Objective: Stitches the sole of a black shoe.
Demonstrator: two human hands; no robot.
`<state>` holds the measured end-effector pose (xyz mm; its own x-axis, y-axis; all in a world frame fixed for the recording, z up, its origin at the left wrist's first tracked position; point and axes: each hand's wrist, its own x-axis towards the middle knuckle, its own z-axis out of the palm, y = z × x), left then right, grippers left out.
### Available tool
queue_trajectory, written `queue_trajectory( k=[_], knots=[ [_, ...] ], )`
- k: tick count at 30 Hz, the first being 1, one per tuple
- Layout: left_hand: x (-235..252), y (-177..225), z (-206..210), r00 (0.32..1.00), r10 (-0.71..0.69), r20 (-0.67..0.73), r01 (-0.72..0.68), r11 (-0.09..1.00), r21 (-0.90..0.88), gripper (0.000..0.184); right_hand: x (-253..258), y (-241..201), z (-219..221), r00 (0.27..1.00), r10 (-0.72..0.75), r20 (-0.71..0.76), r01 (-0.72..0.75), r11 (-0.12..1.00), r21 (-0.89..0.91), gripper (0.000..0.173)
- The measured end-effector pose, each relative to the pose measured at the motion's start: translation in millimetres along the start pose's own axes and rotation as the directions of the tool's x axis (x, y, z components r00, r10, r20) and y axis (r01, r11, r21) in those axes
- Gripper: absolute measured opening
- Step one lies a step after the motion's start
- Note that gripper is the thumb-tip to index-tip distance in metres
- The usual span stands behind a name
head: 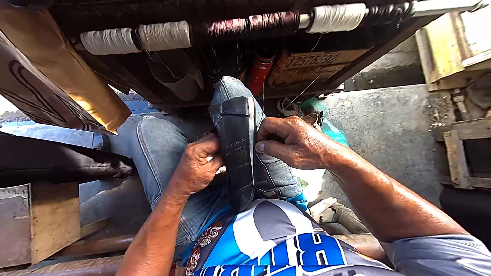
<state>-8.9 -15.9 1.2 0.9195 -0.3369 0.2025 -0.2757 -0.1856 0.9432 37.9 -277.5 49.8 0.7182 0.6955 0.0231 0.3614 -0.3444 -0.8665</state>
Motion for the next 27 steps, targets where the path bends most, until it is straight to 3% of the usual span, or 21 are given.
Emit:
queue_trajectory(
  k=[2,4,5,7,9,10,12,16,18,21,23,25,27],
  knots=[
    [0,1,-16,1.000,0.016,0.007,-0.017,0.982,0.191,0.005,1,0,-2,1.000,0.013,0.025,-0.013,1.000,0.005,0.013],
    [-4,4,-36,1.000,0.004,0.001,-0.005,0.977,0.212,0.010,0,4,-2,0.999,0.009,0.037,-0.011,0.999,0.038,0.013],
    [-7,7,-45,1.000,-0.026,0.008,0.025,0.993,0.116,0.012,0,6,0,1.000,-0.003,0.029,0.002,0.999,0.052,0.013],
    [-14,15,-55,0.996,-0.067,0.065,0.084,0.951,-0.297,0.013,1,6,1,1.000,-0.012,0.016,0.011,0.998,0.064,0.013],
    [-17,20,-49,0.993,-0.040,0.113,0.108,0.712,-0.694,0.012,2,5,2,1.000,-0.009,0.015,0.008,0.998,0.063,0.013],
    [-16,21,-44,0.993,-0.046,0.106,0.112,0.605,-0.788,0.012,3,4,2,1.000,-0.006,0.016,0.005,0.998,0.063,0.013],
    [-13,16,-32,0.987,-0.148,0.065,0.140,0.573,-0.808,0.010,3,4,3,1.000,-0.004,0.019,0.003,0.998,0.064,0.012],
    [-1,2,-2,0.917,-0.398,-0.002,0.301,0.698,-0.650,0.012,4,4,6,1.000,-0.004,0.007,0.003,0.999,0.049,0.013],
    [1,2,-1,0.917,-0.398,-0.015,0.303,0.721,-0.623,0.014,3,3,6,1.000,0.004,0.003,-0.004,0.999,0.043,0.012],
    [-4,-1,-38,0.941,-0.333,-0.059,0.259,0.822,-0.508,0.018,0,6,4,1.000,0.009,-0.007,-0.009,0.998,0.058,0.012],
    [-11,-3,-74,0.916,-0.347,-0.204,0.275,0.909,-0.312,0.023,-1,5,3,1.000,0.014,-0.012,-0.014,0.998,0.068,0.013],
    [-22,-7,-101,0.848,-0.287,-0.446,0.333,0.943,0.025,0.016,-1,4,4,1.000,0.012,-0.021,-0.010,0.997,0.071,0.013],
    [-27,-6,-114,0.810,-0.166,-0.563,0.427,0.825,0.371,0.025,0,3,4,1.000,0.017,-0.021,-0.016,0.997,0.069,0.013]
  ],
)
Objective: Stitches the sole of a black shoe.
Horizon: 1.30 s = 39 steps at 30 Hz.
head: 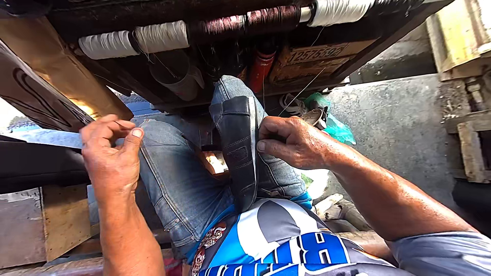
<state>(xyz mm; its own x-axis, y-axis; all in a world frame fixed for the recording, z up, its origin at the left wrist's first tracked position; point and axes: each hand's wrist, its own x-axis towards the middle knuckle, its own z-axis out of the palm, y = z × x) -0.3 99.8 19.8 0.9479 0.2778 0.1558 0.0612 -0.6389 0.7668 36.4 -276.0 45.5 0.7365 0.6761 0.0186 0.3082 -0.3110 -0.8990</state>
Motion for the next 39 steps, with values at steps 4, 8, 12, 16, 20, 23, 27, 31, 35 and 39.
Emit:
queue_trajectory(
  k=[4,8,12,16,20,23,27,31,35,39],
  knots=[
    [-22,42,25,0.974,0.194,0.115,-0.212,0.961,0.177,0.036,3,-3,2,1.000,0.021,0.004,-0.020,1.000,-0.018,0.013],
    [-46,56,92,0.867,0.370,0.334,-0.208,0.878,-0.431,0.018,3,-6,2,1.000,0.017,0.011,-0.017,0.999,-0.029,0.013],
    [-53,53,110,0.830,0.432,0.353,-0.223,0.838,-0.499,0.014,1,-5,1,1.000,0.016,0.010,-0.015,0.999,-0.036,0.013],
    [-36,47,81,0.809,0.433,0.398,-0.192,0.834,-0.518,0.006,1,-2,0,1.000,0.009,0.024,-0.008,1.000,-0.014,0.012],
    [-27,42,51,0.786,0.395,0.476,0.199,0.567,-0.799,0.012,2,-1,-1,0.999,-0.003,0.032,0.003,1.000,-0.007,0.012],
    [-34,49,54,0.788,0.377,0.487,0.439,0.210,-0.874,0.012,3,-2,0,1.000,-0.007,0.031,0.008,1.000,-0.023,0.013],
    [-42,57,86,0.798,0.131,0.588,0.519,0.348,-0.781,0.011,3,-1,2,0.999,-0.010,0.032,0.010,1.000,-0.025,0.013],
    [-47,70,103,0.809,0.153,0.567,0.449,0.460,-0.766,0.022,2,-1,2,1.000,-0.011,0.025,0.011,0.999,-0.030,0.013],
    [-46,67,102,0.785,0.259,0.563,0.390,0.500,-0.773,0.026,3,0,2,0.999,-0.027,0.023,0.028,0.999,-0.027,0.013],
    [-40,63,102,0.769,0.306,0.561,0.369,0.505,-0.780,0.024,3,-2,2,0.999,-0.024,0.031,0.025,0.999,-0.045,0.012]
  ],
)
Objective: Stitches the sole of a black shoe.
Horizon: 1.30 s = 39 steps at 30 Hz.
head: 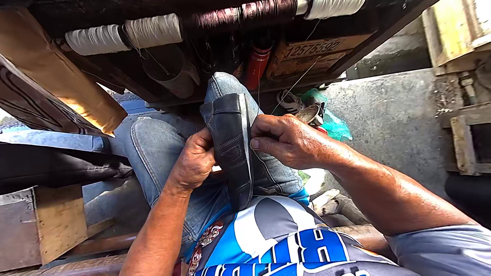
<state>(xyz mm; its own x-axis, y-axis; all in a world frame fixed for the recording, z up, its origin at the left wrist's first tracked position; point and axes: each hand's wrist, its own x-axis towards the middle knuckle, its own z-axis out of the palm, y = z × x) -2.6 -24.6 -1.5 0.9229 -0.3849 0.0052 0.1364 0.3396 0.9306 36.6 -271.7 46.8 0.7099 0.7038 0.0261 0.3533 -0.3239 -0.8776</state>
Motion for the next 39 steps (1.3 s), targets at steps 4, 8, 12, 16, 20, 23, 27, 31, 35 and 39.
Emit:
queue_trajectory(
  k=[4,8,12,16,20,23,27,31,35,39],
  knots=[
    [3,2,1,1.000,-0.019,0.015,0.019,1.000,-0.009,0.027,-3,-1,5,0.999,0.001,-0.041,-0.001,1.000,0.019,0.012],
    [3,4,-2,0.998,-0.035,0.045,0.033,0.999,0.037,0.030,-4,3,7,0.998,-0.003,-0.063,0.005,0.999,0.033,0.011],
    [0,5,2,0.999,-0.041,0.014,0.041,0.998,0.042,0.030,-9,12,16,0.988,-0.049,-0.144,0.048,0.999,-0.006,0.012],
    [-5,0,14,0.993,-0.083,-0.083,0.069,0.984,-0.164,0.029,-12,19,22,0.974,-0.061,-0.217,0.053,0.998,-0.042,0.015],
    [-13,0,22,0.988,-0.071,-0.139,0.064,0.997,-0.054,0.052,-14,14,9,0.999,0.025,-0.044,-0.029,0.995,-0.093,0.017],
    [-11,2,35,0.979,0.109,-0.173,-0.071,0.974,0.214,0.022,-6,6,-6,0.990,0.082,0.117,-0.076,0.996,-0.050,0.013],
    [-6,-2,40,0.959,0.157,-0.234,-0.095,0.962,0.257,0.012,-6,14,14,0.995,-0.032,-0.097,0.032,0.999,0.000,0.013],
    [-4,-5,44,0.959,0.152,-0.240,-0.100,0.971,0.215,0.013,-17,20,31,0.965,-0.013,-0.260,0.011,1.000,-0.012,0.015],
    [-3,-7,48,0.954,0.169,-0.247,-0.110,0.966,0.233,0.014,-24,24,42,0.933,0.010,-0.361,-0.013,1.000,-0.004,0.018],
    [-4,-8,50,0.947,0.175,-0.268,-0.107,0.962,0.250,0.014,-26,26,51,0.894,0.014,-0.447,-0.012,1.000,0.008,0.019]
  ],
)
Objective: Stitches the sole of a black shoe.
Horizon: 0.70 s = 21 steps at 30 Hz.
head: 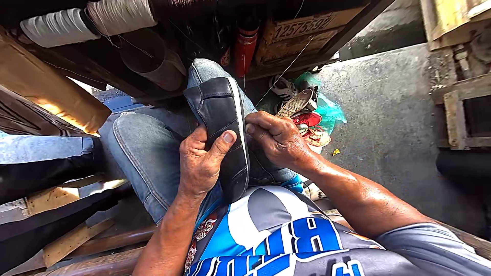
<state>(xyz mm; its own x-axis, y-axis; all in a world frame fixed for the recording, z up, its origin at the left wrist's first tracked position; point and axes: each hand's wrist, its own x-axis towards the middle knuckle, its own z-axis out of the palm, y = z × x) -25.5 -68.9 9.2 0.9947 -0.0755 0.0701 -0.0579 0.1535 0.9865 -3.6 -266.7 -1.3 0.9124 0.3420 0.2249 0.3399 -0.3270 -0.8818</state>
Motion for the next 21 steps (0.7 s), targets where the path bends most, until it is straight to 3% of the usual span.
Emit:
queue_trajectory(
  k=[16,21],
  knots=[
    [0,1,11,0.993,0.094,-0.071,-0.081,0.982,0.169,0.016,3,29,-14,0.971,0.067,-0.230,-0.082,0.995,-0.058,0.022],
    [0,0,7,0.998,0.048,-0.041,-0.044,0.995,0.093,0.013,5,43,-29,0.953,0.110,-0.283,-0.141,0.986,-0.093,0.021]
  ],
)
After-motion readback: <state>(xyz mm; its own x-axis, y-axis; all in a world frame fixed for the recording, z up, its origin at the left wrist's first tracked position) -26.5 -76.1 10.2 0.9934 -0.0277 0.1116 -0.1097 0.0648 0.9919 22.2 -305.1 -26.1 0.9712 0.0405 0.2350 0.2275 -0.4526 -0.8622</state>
